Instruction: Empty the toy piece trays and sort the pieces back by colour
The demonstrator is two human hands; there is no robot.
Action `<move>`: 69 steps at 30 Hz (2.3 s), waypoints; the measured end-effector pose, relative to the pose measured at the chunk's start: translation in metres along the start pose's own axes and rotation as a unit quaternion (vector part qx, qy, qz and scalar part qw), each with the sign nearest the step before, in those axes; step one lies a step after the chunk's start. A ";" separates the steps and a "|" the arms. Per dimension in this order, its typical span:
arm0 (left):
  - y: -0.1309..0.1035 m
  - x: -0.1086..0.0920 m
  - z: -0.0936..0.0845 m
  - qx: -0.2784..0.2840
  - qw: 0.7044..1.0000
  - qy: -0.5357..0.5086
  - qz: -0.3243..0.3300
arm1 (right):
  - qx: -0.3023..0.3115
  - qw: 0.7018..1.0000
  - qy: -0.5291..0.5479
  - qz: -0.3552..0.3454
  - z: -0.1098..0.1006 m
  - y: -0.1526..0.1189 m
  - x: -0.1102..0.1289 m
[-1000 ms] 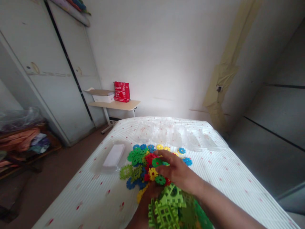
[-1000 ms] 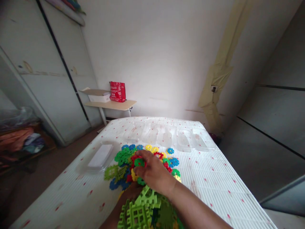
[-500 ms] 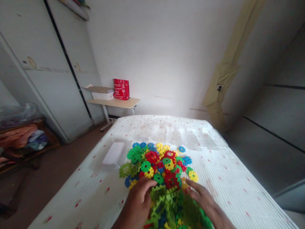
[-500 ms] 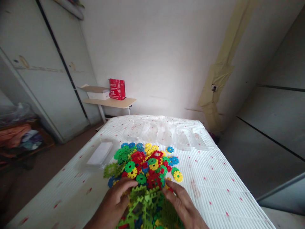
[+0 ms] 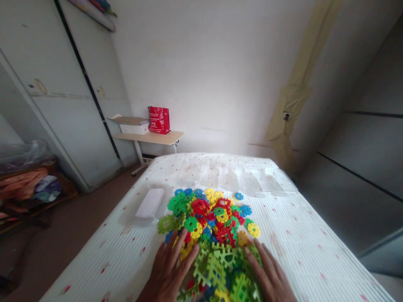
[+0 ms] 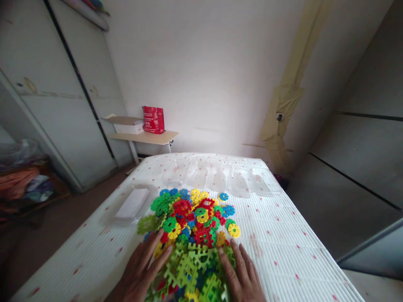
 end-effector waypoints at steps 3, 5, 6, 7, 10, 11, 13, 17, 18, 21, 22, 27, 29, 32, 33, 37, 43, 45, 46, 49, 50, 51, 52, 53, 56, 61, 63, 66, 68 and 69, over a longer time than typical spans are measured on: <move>0.007 0.004 0.000 0.018 0.999 -0.012 -0.028 | 0.013 0.998 0.056 0.014 -0.002 0.026 -0.003; 0.014 0.003 0.000 0.037 0.999 -0.028 -0.026 | 0.000 0.996 0.085 0.035 0.003 0.040 -0.003; 0.017 0.000 0.001 0.045 0.998 -0.037 -0.019 | -0.008 0.994 0.103 0.047 0.007 0.046 -0.002; 0.020 -0.003 0.002 0.053 0.997 -0.045 -0.018 | -0.012 0.990 0.125 0.060 0.011 0.051 0.000; 0.026 -0.019 0.006 0.054 0.994 -0.078 -0.046 | -0.029 0.973 0.203 0.105 0.018 0.068 0.013; 0.027 -0.024 0.008 0.045 0.993 -0.095 -0.057 | -0.036 0.966 0.227 0.117 0.018 0.074 0.018; 0.025 -0.033 0.012 0.021 0.988 -0.137 -0.073 | -0.035 0.956 0.264 0.122 0.014 0.086 0.033; 0.014 -0.031 0.013 0.006 0.980 -0.177 -0.096 | 0.022 0.952 0.295 0.077 -0.004 0.110 0.066; 0.012 -0.027 0.010 0.008 0.980 -0.172 -0.102 | 0.042 0.952 0.298 0.056 -0.010 0.115 0.073; 0.007 -0.009 -0.010 0.008 0.978 -0.162 -0.133 | 0.081 0.950 0.300 -0.013 -0.024 0.130 0.081; 0.007 -0.002 -0.018 0.009 0.975 -0.166 -0.149 | 0.078 0.952 0.295 -0.022 -0.028 0.136 0.078; 0.012 0.022 -0.032 -0.020 0.974 -0.133 -0.183 | 0.006 0.985 0.165 0.059 -0.027 0.161 0.019; 0.015 0.025 -0.023 -0.023 0.976 -0.111 -0.183 | 0.025 0.991 0.087 0.095 -0.019 0.165 -0.006; 0.018 0.022 -0.003 -0.010 0.982 -0.085 -0.169 | 0.069 0.986 0.010 0.148 -0.007 0.167 -0.023; 0.019 0.020 0.003 -0.007 0.984 -0.076 -0.161 | 0.077 0.984 -0.005 0.163 -0.003 0.167 -0.022; 0.025 0.008 0.018 -0.012 0.987 -0.060 -0.147 | 0.084 0.983 -0.006 0.164 0.009 0.170 -0.002; 0.040 -0.012 0.023 -0.011 0.976 -0.117 -0.185 | 0.076 0.949 0.244 0.185 0.025 0.177 0.012; 0.044 -0.018 0.024 -0.013 0.969 -0.146 -0.198 | 0.072 0.909 0.350 0.215 0.029 0.177 0.011; 0.045 -0.021 0.024 -0.015 0.966 -0.162 -0.202 | 0.071 0.891 0.389 0.224 0.030 0.176 0.012; 0.049 -0.029 0.024 -0.027 0.949 -0.219 -0.225 | 0.077 0.856 0.468 0.204 0.025 0.175 0.020; 0.051 -0.031 0.022 -0.028 0.940 -0.242 -0.239 | 0.084 0.850 0.487 0.185 0.021 0.175 0.024; 0.052 -0.033 0.020 -0.025 0.930 -0.265 -0.253 | 0.091 0.847 0.498 0.164 0.016 0.175 0.029; 0.053 -0.034 0.018 -0.017 0.919 -0.289 -0.269 | 0.096 0.851 0.497 0.144 0.010 0.176 0.034; 0.055 -0.035 0.015 -0.005 0.907 -0.311 -0.283 | 0.097 0.862 0.480 0.129 0.005 0.177 0.039; 0.056 -0.034 0.002 0.028 0.877 -0.368 -0.309 | 0.107 0.916 0.374 0.099 -0.011 0.181 0.052; 0.053 -0.022 -0.023 0.055 0.871 -0.416 -0.256 | 0.161 0.943 0.291 -0.007 -0.030 0.189 0.074; 0.048 -0.016 -0.029 0.068 0.883 -0.398 -0.240 | 0.189 0.941 0.277 -0.048 -0.032 0.195 0.081; 0.036 -0.006 -0.031 0.074 0.905 -0.350 -0.229 | 0.212 0.946 0.234 -0.074 -0.024 0.211 0.084; 0.025 0.001 -0.028 0.065 0.918 -0.315 -0.231 | 0.215 0.953 0.191 -0.095 -0.011 0.227 0.084; 0.018 0.005 -0.026 0.065 0.922 -0.303 -0.231 | 0.220 0.955 0.167 -0.109 -0.002 0.235 0.085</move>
Point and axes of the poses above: each hand's wrist, its own y-axis towards the middle knuckle, its own z-axis out of the palm, x = y × z, the point moved 1 cm from there along y, towards the middle knuckle, and after that the axes turned 10 degrees about y, right-handed, at the moved point
